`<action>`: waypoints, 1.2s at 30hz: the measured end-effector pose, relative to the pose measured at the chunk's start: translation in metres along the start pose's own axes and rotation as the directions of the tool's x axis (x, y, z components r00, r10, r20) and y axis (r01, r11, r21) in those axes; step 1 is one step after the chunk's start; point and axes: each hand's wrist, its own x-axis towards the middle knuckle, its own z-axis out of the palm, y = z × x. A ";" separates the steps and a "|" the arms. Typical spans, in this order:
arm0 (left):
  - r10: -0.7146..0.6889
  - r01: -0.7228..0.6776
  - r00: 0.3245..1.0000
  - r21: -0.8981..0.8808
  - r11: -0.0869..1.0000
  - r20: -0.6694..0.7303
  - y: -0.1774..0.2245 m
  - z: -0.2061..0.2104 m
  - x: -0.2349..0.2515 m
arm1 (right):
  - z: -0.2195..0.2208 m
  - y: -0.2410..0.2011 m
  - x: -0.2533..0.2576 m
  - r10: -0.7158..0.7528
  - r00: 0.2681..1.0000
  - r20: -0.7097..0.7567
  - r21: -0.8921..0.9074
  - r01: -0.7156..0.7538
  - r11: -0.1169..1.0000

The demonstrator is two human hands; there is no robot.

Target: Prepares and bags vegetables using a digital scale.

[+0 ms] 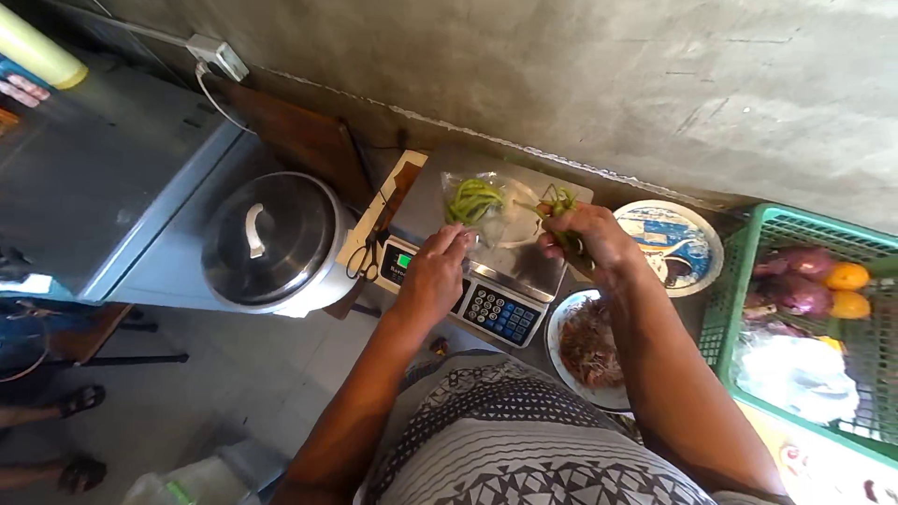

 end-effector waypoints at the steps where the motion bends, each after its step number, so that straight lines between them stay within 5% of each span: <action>1: -0.002 0.003 1.000 -0.007 1.000 0.006 0.002 -0.002 0.002 | 0.004 0.000 -0.012 0.008 0.999 0.031 0.001 -0.008 1.000; 4: -0.004 0.005 0.999 -0.039 0.999 0.033 0.007 -0.007 0.010 | 0.026 0.007 -0.045 -0.015 0.997 0.082 -0.031 0.017 0.999; 7: 0.003 0.003 0.998 -0.087 0.996 0.068 0.015 -0.008 0.015 | 0.051 0.032 -0.060 -0.289 0.957 0.018 -0.240 0.285 0.928; 11: 0.032 -0.017 0.992 -0.120 0.993 0.126 0.027 -0.009 0.021 | 0.060 0.056 -0.046 -0.689 0.691 0.221 -0.724 0.589 0.359; 14: 0.059 -0.043 0.990 -0.122 0.992 0.130 0.034 -0.008 0.025 | 0.056 0.054 -0.031 -0.662 0.661 0.353 -0.832 0.546 0.102; 16: 0.034 -0.023 0.986 -0.066 0.998 0.163 0.037 -0.006 0.026 | 0.055 0.046 -0.031 -0.553 0.794 0.254 -0.899 0.405 0.168; 19: 0.014 -0.012 0.975 -0.009 1.000 0.220 0.040 0.000 0.025 | 0.057 0.026 -0.040 -0.316 0.945 0.083 -0.814 0.247 0.525; 21: 0.040 -0.035 0.972 -0.023 0.999 0.231 0.043 0.006 0.021 | 0.056 0.018 -0.045 -0.079 0.993 0.093 -0.565 0.118 0.816; 23: 0.067 -0.055 0.971 -0.058 0.997 0.229 0.046 0.010 0.017 | 0.054 0.021 -0.044 0.094 0.982 0.164 -0.216 -0.058 0.975; 29: 0.093 -0.063 0.971 -0.137 0.988 0.219 0.052 0.020 0.015 | 0.054 0.019 -0.031 0.179 0.981 0.073 0.026 -0.181 0.983; 32: 0.046 -0.014 0.986 -0.194 0.981 0.162 0.054 0.011 0.027 | 0.040 0.001 -0.028 0.115 0.944 0.308 0.222 -0.189 0.956; 36: 0.008 0.021 0.995 -0.273 0.962 0.103 0.059 -0.021 0.049 | 0.040 -0.047 -0.027 0.058 0.907 0.417 0.041 -0.083 0.996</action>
